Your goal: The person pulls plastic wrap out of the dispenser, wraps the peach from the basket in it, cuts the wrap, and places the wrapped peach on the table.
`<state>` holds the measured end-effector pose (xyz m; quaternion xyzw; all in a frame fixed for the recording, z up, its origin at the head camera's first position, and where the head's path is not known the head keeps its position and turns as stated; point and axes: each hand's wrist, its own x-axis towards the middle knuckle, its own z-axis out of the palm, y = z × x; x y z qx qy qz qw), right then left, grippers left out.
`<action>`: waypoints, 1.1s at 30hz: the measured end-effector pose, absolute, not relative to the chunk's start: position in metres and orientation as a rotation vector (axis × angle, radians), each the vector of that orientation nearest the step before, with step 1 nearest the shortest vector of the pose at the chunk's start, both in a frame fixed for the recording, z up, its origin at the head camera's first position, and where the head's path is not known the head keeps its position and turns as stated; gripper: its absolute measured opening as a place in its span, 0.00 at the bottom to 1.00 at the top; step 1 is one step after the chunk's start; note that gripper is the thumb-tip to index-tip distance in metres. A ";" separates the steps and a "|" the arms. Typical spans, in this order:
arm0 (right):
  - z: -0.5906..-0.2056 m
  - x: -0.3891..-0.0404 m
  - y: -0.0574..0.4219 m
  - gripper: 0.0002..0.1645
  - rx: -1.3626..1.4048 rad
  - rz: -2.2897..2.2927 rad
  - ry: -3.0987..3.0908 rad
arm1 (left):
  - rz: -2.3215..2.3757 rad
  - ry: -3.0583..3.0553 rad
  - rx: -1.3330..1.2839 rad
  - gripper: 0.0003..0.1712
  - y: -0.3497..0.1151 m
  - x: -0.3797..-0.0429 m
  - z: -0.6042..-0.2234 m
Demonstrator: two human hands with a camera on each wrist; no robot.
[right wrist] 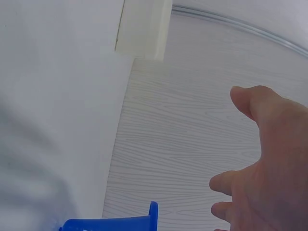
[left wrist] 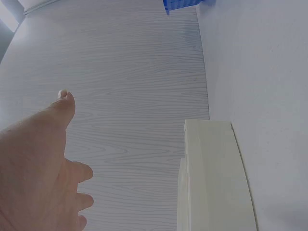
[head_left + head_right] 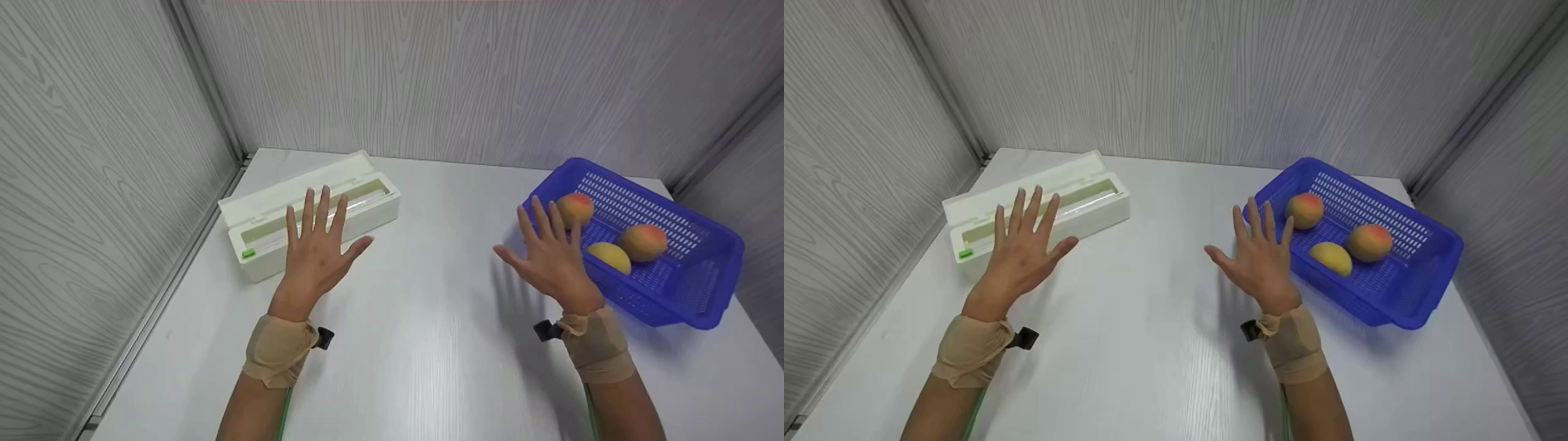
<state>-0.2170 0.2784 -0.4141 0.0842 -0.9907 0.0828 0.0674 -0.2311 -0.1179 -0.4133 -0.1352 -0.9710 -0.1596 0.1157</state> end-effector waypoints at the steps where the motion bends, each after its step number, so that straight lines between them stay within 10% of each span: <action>1: -0.412 -0.217 0.279 0.55 0.254 0.245 -2.983 | -0.472 -2.840 -0.395 0.50 -0.117 -0.232 -0.413; 25: -0.405 -0.188 0.348 0.53 0.045 0.231 -3.002 | -0.595 -2.850 -0.448 0.50 -0.102 -0.234 -0.429; 33: -0.414 -0.175 0.386 0.33 -0.044 0.284 -3.011 | -0.575 -2.684 -0.472 0.38 -0.098 -0.233 -0.427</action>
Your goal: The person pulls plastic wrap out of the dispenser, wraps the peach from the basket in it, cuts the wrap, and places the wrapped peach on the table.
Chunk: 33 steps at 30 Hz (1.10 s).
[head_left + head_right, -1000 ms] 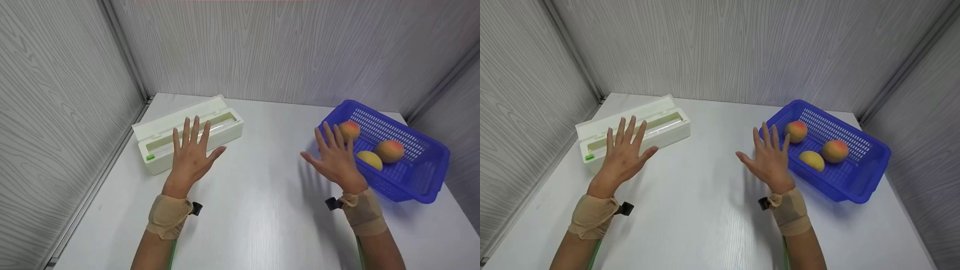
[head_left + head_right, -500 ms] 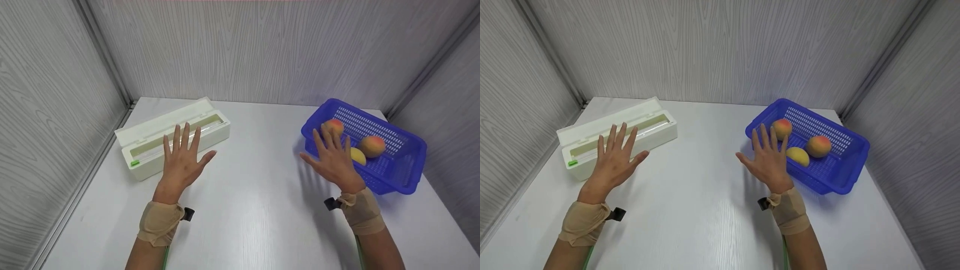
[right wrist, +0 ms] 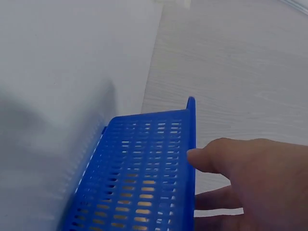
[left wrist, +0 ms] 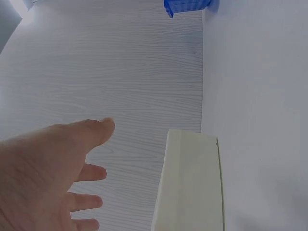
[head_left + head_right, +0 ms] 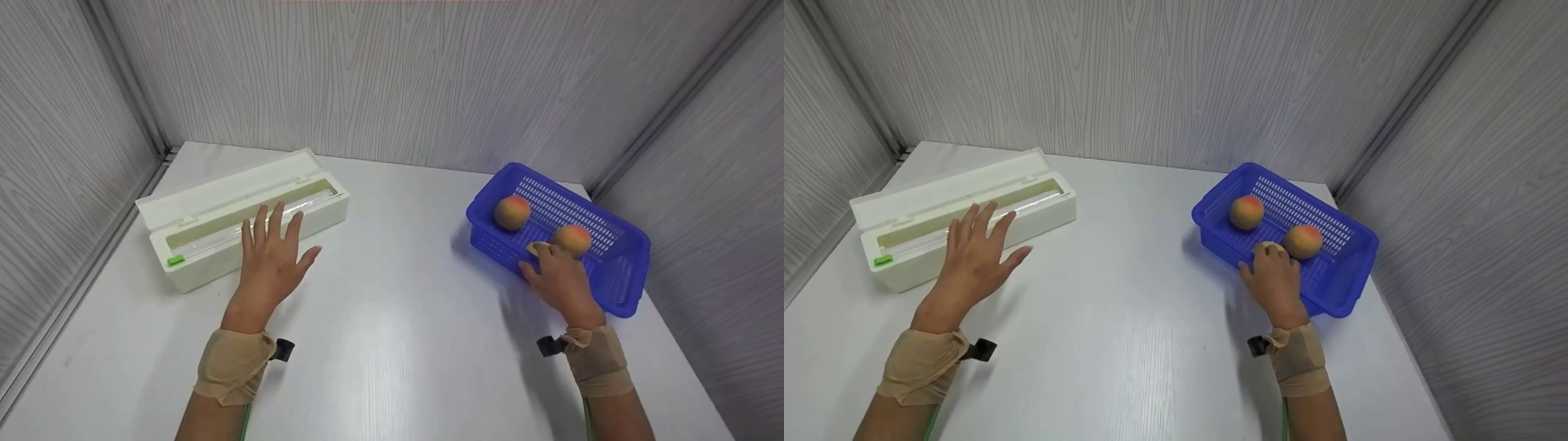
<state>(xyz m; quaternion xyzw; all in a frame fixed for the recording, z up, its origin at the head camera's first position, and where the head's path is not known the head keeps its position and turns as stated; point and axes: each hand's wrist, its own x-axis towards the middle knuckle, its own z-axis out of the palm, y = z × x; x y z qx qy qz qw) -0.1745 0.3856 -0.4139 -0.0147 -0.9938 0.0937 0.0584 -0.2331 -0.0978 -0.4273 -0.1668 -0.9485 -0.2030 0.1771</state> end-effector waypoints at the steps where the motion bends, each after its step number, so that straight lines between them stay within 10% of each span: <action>1: -0.415 -0.174 0.390 0.31 -0.068 0.299 -3.031 | -0.576 -2.663 -0.476 0.36 -0.097 -0.233 -0.427; 13: -0.409 -0.181 0.417 0.29 -0.064 0.426 -3.067 | -0.725 -2.433 -0.402 0.19 -0.105 -0.227 -0.432; 33: -0.406 -0.218 0.410 0.35 -0.364 0.381 -2.936 | -0.796 -2.540 -0.204 0.19 -0.140 -0.222 -0.436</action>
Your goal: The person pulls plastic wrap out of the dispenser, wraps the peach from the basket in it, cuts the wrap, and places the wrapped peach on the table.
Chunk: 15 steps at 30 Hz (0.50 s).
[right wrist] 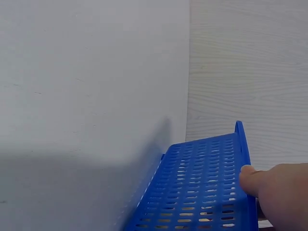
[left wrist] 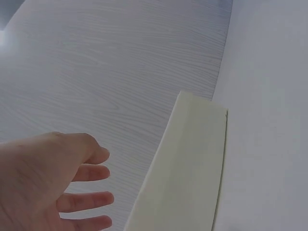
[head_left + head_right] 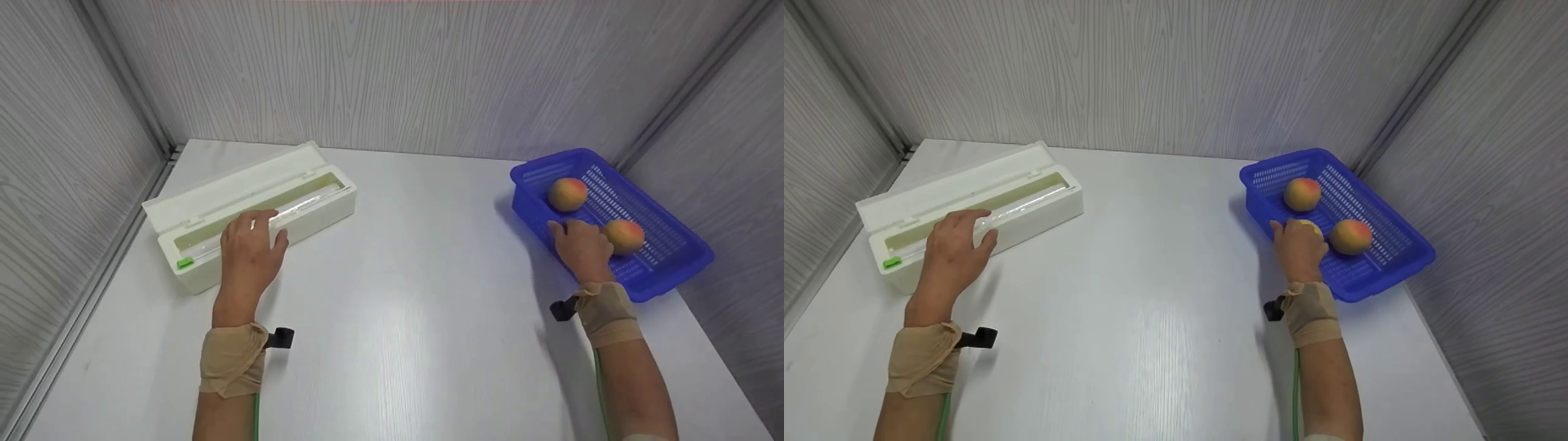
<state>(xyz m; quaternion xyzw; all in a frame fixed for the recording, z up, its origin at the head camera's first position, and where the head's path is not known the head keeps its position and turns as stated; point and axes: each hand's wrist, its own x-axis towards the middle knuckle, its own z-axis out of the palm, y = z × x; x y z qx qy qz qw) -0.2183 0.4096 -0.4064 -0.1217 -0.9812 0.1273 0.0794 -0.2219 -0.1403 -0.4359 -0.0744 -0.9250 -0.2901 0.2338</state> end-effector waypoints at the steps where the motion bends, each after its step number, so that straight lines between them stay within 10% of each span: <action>1: -0.407 -0.222 0.410 0.35 -0.382 0.372 -2.939 | -0.799 -2.543 -0.193 0.20 -0.142 -0.223 -0.438; 15: -0.406 -0.243 0.429 0.44 -0.613 0.390 -3.034 | -0.798 -2.707 -0.091 0.25 -0.139 -0.243 -0.457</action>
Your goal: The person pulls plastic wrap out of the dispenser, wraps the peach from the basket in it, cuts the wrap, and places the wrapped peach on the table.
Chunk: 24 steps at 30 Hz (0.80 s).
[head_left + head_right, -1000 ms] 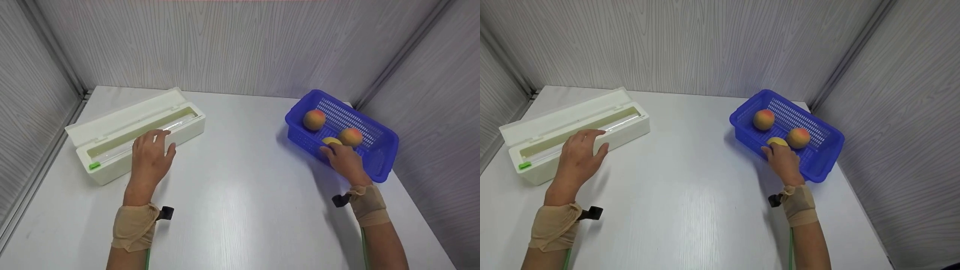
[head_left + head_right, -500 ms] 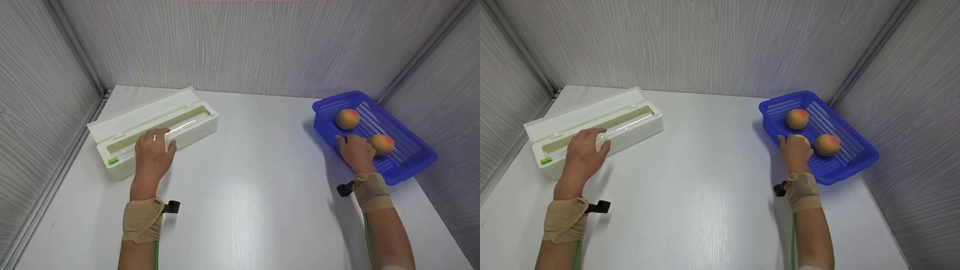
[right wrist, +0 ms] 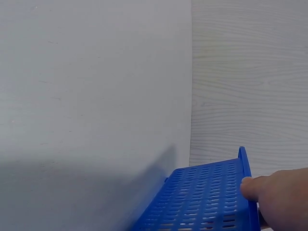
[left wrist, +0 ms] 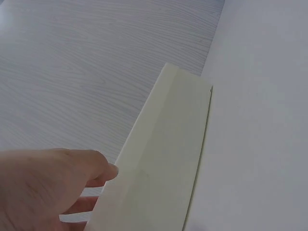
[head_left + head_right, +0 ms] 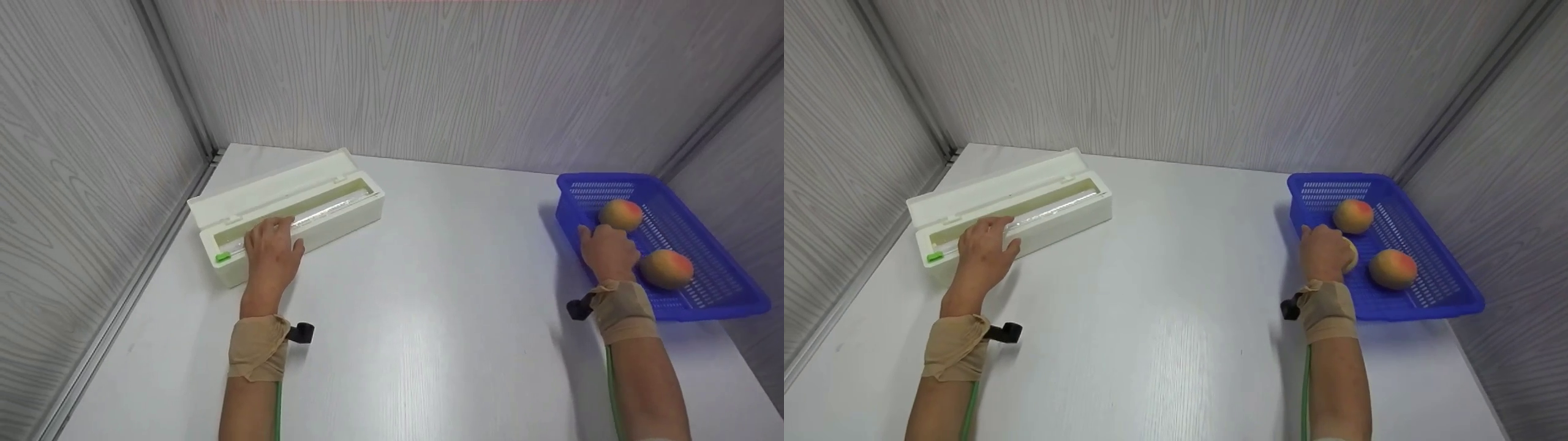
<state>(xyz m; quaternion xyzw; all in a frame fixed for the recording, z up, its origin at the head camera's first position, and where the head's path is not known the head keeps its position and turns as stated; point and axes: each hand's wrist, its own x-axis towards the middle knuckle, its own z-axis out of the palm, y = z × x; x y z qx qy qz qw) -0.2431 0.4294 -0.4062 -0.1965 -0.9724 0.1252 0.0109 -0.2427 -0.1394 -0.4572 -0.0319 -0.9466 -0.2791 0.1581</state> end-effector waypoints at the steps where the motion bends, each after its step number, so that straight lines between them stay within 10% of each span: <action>1: -0.405 -0.242 0.432 0.46 -0.626 0.401 -3.050 | -0.807 -2.723 -0.082 0.25 -0.138 -0.243 -0.458; 7: -0.405 -0.221 0.428 0.47 -0.595 0.469 -2.944 | -0.866 -2.733 -0.043 0.21 -0.135 -0.245 -0.461; 15: -0.426 -0.171 0.379 0.13 -0.125 0.532 -2.374 | -0.875 -2.582 -0.044 0.14 -0.137 -0.251 -0.462; 24: -0.442 -0.160 0.354 0.07 0.057 0.747 -2.443 | -0.860 -2.454 -0.095 0.11 -0.140 -0.253 -0.473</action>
